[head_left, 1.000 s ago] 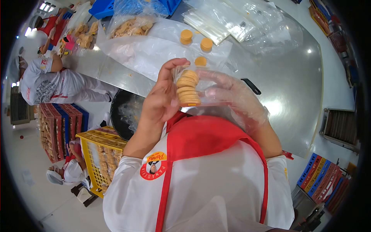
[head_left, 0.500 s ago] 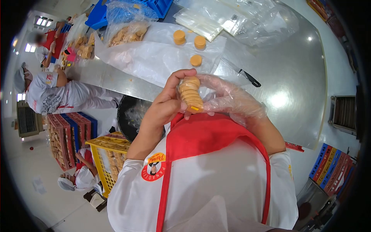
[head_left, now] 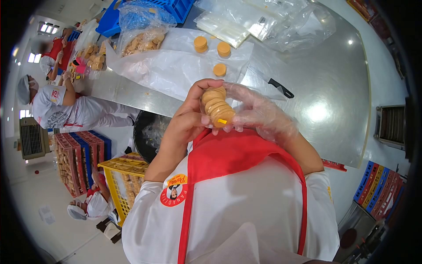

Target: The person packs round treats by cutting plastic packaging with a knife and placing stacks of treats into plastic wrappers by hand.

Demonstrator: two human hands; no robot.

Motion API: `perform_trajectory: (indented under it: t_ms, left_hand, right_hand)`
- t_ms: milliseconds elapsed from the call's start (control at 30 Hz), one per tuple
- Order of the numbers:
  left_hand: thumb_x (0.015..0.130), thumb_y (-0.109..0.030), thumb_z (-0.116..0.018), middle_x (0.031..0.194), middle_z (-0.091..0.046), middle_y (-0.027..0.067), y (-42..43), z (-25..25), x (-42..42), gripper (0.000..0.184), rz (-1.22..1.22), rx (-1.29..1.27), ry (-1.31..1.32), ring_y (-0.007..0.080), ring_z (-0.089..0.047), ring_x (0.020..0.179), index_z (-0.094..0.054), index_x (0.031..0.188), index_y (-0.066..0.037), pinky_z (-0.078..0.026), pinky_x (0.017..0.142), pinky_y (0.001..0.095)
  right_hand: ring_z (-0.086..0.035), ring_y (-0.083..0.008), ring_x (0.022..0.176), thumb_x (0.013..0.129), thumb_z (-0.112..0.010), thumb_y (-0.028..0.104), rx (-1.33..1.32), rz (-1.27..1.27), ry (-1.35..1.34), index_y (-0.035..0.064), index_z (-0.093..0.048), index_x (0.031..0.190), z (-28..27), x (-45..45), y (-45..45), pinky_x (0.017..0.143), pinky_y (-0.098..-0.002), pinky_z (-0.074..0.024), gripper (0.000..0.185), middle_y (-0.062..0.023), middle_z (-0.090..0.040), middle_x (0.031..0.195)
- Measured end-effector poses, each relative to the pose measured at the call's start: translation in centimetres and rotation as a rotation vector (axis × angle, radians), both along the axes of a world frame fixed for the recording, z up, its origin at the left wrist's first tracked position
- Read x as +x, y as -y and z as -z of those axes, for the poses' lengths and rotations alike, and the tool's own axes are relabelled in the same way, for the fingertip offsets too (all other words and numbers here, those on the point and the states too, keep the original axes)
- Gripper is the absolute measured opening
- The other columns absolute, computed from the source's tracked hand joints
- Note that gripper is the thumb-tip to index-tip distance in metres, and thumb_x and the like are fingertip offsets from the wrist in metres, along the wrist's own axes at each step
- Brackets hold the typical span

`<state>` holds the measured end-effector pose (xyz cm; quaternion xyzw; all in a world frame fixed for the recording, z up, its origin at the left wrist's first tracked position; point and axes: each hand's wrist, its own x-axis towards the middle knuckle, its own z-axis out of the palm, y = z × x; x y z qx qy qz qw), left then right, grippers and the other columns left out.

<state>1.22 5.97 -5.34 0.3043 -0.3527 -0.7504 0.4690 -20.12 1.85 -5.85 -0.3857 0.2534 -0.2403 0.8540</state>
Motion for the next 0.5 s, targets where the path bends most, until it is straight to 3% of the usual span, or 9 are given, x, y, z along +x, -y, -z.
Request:
perform_trajectory:
  t_ms: [200,500]
  left_hand:
    - [0.071,-0.008,-0.059,0.116,-0.054,0.0138,-0.9,-0.4,-0.9,0.074,-0.055,0.020,0.047,0.0212,-0.063,0.087,-0.035,0.141,-0.007,-0.054,0.066,0.0308]
    - [0.073,-0.007,-0.059,0.111,-0.058,0.0130,-4.4,0.1,-0.4,0.065,-0.208,-0.012,-0.115,0.0165,-0.062,0.079,-0.038,0.135,-0.008,-0.050,0.062,0.0273]
  right_hand:
    - [-0.064,-0.0152,0.079,0.077,-0.079,0.020,-0.029,-0.051,0.071,0.0071,-0.036,0.150,0.5,0.2,-0.3,0.069,-0.0257,-0.0501,0.086,-0.0115,-0.058,0.125]
    - [-0.061,-0.0157,0.075,0.067,-0.075,0.029,-0.018,-0.115,0.088,0.0016,-0.040,0.146,-0.4,1.0,-1.5,0.068,-0.0266,-0.0489,0.092,-0.0104,-0.062,0.112]
